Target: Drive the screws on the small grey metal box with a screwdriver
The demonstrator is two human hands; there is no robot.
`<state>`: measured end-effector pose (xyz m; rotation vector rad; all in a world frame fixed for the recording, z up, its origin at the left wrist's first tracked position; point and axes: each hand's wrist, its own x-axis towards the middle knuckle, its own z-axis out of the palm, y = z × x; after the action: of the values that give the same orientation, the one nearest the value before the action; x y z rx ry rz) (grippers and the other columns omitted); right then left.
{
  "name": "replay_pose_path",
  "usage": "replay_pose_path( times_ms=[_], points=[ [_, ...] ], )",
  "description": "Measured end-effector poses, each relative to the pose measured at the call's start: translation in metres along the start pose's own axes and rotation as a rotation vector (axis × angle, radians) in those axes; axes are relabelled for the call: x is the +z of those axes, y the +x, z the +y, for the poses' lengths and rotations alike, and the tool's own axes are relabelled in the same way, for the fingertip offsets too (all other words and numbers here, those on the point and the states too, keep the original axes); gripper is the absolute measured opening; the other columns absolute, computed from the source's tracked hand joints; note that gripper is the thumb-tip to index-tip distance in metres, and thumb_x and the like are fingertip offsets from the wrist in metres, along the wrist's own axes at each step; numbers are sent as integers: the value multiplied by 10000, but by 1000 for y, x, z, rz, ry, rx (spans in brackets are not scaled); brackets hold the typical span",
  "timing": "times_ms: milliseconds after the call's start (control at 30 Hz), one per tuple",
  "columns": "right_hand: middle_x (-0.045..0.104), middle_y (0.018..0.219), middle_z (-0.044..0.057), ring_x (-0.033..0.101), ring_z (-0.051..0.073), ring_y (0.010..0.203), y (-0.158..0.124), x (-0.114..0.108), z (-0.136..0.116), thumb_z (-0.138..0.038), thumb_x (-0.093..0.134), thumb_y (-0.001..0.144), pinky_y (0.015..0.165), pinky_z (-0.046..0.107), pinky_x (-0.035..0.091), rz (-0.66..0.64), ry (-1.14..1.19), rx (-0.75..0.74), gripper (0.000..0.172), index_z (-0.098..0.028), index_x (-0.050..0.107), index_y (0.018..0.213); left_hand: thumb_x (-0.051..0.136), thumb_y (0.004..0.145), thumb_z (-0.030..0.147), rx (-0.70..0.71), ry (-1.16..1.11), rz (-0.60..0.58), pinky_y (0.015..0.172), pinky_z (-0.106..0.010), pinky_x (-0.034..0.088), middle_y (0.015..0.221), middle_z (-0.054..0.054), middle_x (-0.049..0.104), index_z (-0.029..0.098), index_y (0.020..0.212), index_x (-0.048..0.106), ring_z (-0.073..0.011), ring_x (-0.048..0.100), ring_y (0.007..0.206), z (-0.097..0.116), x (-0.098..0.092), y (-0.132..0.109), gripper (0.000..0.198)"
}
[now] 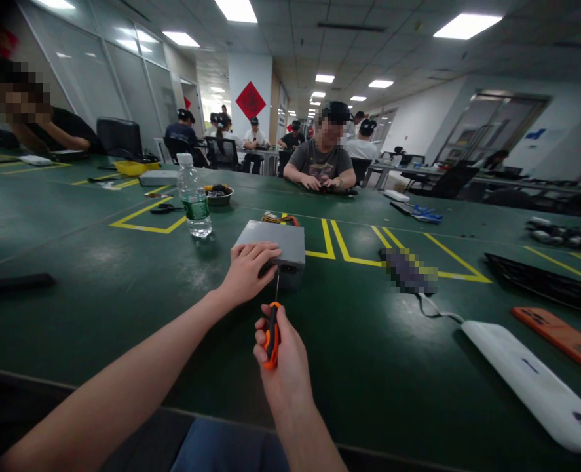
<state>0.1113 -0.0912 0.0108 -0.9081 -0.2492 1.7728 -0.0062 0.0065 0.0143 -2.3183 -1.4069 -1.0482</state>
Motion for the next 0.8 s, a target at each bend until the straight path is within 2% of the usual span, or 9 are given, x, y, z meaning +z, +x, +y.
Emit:
replay_pose_path(
  times_ms=[133,233,367,533,700,800],
  points=[
    [568,635,1,459,33,445,0,-1,1,-173,562,848,316,90,303,20,-2,-59,109,-120,577,754,487,860,257,-4,1,-4,941,-390,280,1255,-18,570,253,1110,542,-200,469,1173,0,-1,0,256],
    [558,623,2,448,31,436,-1,0,-1,-203,527,869,321,91,323,1,28,-14,140,-111,598,791,489,858,255,-8,0,-6,944,-389,280,1256,-13,569,254,1114,542,-197,469,1174,0,-1,0,262],
    [546,612,4,427,28,408,-1,0,-5,-236,521,872,292,89,288,-10,12,34,164,-104,609,826,485,860,258,-10,-2,-16,944,-392,277,1262,-18,567,257,1117,543,-200,466,1180,1,-2,0,263],
    [542,619,-9,421,22,407,1,-3,-7,-186,637,780,267,76,245,11,-44,-60,118,-120,565,714,477,863,261,-9,3,-22,947,-391,275,1268,-21,563,256,1122,539,-201,464,1183,1,-1,0,267],
    [523,592,-4,392,17,380,-1,-9,-14,-229,484,887,271,80,261,-26,-36,27,218,-91,590,756,483,857,260,-11,9,-21,946,-391,276,1264,-19,564,258,1122,539,-200,467,1178,1,0,0,271],
    [508,578,-7,344,7,350,-4,-17,-21,-222,445,899,260,80,237,-30,-26,13,249,-88,588,746,481,859,263,-9,5,-10,946,-392,276,1256,-21,569,255,1120,540,-202,467,1177,1,0,0,268]
  ],
)
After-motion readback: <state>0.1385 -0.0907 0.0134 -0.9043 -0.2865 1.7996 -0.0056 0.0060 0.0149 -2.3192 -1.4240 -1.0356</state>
